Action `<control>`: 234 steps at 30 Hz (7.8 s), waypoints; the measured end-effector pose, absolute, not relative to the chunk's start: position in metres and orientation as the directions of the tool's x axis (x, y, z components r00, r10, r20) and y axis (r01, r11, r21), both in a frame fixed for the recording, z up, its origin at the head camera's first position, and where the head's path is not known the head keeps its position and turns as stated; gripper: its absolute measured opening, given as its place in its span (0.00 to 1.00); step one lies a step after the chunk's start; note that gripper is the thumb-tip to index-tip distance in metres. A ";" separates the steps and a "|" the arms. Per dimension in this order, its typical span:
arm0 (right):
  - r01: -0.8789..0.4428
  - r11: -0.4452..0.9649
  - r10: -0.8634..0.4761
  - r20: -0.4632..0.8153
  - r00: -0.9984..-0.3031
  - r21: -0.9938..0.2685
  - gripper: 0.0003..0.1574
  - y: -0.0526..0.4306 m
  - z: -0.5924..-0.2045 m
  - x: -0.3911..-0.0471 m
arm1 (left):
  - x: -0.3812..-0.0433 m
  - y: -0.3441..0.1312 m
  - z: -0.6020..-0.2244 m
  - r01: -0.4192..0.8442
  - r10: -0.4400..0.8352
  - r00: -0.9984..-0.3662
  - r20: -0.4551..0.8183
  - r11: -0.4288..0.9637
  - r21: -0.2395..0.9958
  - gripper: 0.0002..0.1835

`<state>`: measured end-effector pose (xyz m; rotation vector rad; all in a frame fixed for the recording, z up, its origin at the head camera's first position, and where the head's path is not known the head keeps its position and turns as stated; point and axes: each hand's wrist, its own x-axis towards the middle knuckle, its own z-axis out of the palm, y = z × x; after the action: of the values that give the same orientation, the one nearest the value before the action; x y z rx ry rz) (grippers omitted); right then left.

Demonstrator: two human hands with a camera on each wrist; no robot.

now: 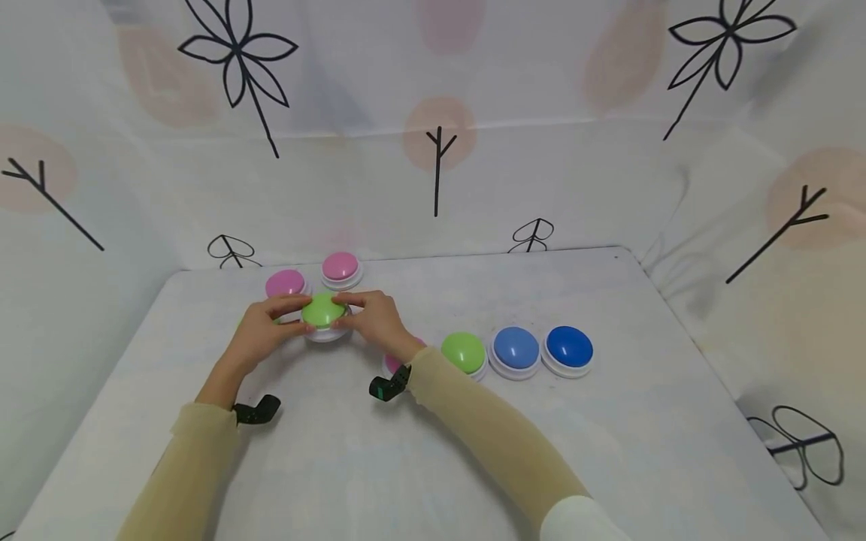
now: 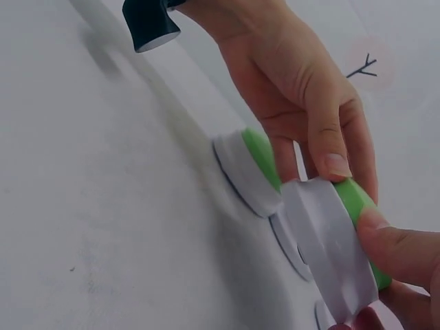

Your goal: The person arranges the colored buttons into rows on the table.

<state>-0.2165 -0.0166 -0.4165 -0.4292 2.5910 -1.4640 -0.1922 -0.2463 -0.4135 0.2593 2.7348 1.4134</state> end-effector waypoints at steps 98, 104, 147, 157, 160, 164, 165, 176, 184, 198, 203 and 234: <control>-0.315 0.166 -0.381 0.234 -0.895 -0.934 0.23 0.093 -0.441 -0.079 | -0.127 -0.176 -0.421 0.258 0.657 -0.753 0.014 0.275 0.926 0.25; -0.306 0.189 -0.371 0.220 -0.902 -0.933 0.22 0.097 -0.437 -0.076 | -0.126 -0.170 -0.423 0.265 0.671 -0.741 0.027 0.256 0.930 0.25; -0.374 0.263 -0.415 0.246 -0.876 -0.889 0.25 0.130 -0.452 -0.067 | -0.118 -0.141 -0.437 0.290 0.698 -0.714 0.055 0.224 0.930 0.23; -0.409 0.310 -0.457 0.242 -0.856 -0.858 0.25 0.132 -0.458 -0.070 | -0.119 -0.142 -0.441 0.296 0.717 -0.694 0.066 0.201 0.934 0.22; -0.406 0.311 -0.464 0.236 -0.854 -0.859 0.26 0.132 -0.459 -0.071 | -0.119 -0.142 -0.442 0.308 0.718 -0.693 0.068 0.209 0.928 0.22; -0.397 0.317 -0.475 0.218 -0.852 -0.861 0.26 0.132 -0.458 -0.072 | -0.119 -0.141 -0.441 0.315 0.722 -0.689 0.068 0.213 0.925 0.22; -0.395 0.319 -0.477 0.214 -0.853 -0.861 0.26 0.132 -0.457 -0.073 | -0.119 -0.141 -0.441 0.321 0.723 -0.687 0.070 0.217 0.922 0.22; -0.344 0.355 -0.498 0.136 -0.856 -0.869 0.27 0.136 -0.451 -0.075 | -0.120 -0.138 -0.437 0.313 0.723 -0.690 0.032 0.259 0.914 0.22; -0.317 0.323 -0.499 0.125 -0.858 -0.892 0.25 0.138 -0.452 -0.076 | -0.120 -0.139 -0.434 0.273 0.735 -0.678 0.012 0.237 0.932 0.23; -0.273 0.301 -0.493 0.096 -0.865 -0.914 0.24 0.137 -0.448 -0.077 | -0.121 -0.148 -0.429 0.357 0.711 -0.701 0.050 0.289 0.888 0.19; -0.292 0.291 -0.476 0.127 -0.870 -0.911 0.23 0.135 -0.448 -0.081 | -0.123 -0.153 -0.429 0.374 0.696 -0.715 0.058 0.312 0.873 0.18; -0.346 0.277 -0.522 0.162 -0.838 -0.896 0.19 0.039 -0.402 -0.148 | -0.137 -0.234 -0.412 0.217 0.307 -0.949 0.064 0.493 0.842 0.20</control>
<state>-0.1479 0.0392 -0.4019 -0.8157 2.3752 -1.5998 -0.1365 -0.2341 -0.4117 0.4630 2.6324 1.4639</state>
